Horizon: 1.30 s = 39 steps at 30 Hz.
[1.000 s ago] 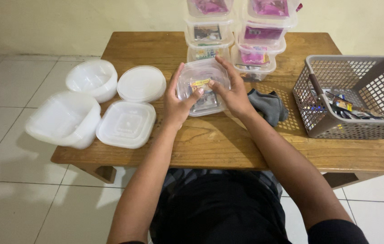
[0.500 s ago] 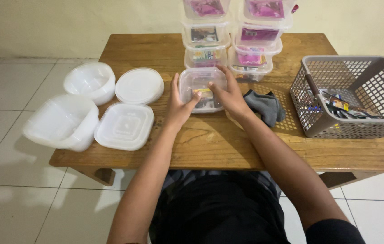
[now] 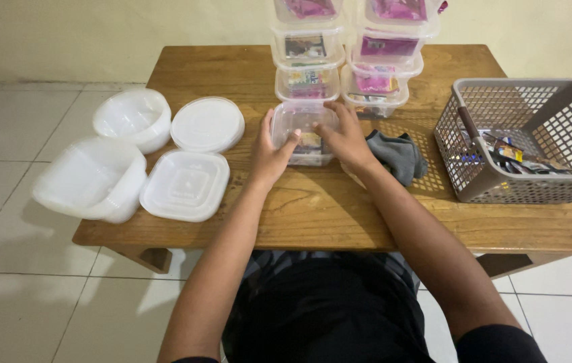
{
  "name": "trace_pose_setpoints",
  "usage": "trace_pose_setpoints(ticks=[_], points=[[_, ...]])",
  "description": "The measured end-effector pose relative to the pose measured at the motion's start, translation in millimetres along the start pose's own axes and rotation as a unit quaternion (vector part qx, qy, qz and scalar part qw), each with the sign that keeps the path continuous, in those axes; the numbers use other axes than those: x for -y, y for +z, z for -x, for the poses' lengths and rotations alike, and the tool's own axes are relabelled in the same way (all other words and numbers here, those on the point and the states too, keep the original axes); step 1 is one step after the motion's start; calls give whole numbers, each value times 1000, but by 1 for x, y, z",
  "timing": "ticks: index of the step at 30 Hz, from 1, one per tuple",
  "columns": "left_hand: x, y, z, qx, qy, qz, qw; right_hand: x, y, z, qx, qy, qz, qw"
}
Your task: The person wipes the inside of clear plastic containers with a cloth, places small packets inside, and secures the lids. They repeat this process for several containers, stacking the finished ones on the table.
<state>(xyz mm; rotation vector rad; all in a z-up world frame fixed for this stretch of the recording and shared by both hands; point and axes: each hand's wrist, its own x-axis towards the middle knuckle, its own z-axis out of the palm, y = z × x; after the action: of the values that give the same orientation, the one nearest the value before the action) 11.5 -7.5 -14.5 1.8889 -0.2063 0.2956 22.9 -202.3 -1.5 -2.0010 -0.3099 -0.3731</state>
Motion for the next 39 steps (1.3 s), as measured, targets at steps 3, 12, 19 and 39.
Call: trace_pose_setpoints(ticks=[3, 12, 19, 39], points=[[0, 0, 0, 14, -39, -25, 999, -1, -2, 0, 5, -10, 12, 1000], [-13, -3, 2, 39, -113, -20, 993, 6, -3, 1, 0, 14, 40, 999], [3, -5, 5, -25, 38, -33, 998, 4, -6, 1, -66, -99, 131, 984], [-59, -152, 108, -203, 226, -345, 888, 108, 35, 32, 22, -341, 182, 922]])
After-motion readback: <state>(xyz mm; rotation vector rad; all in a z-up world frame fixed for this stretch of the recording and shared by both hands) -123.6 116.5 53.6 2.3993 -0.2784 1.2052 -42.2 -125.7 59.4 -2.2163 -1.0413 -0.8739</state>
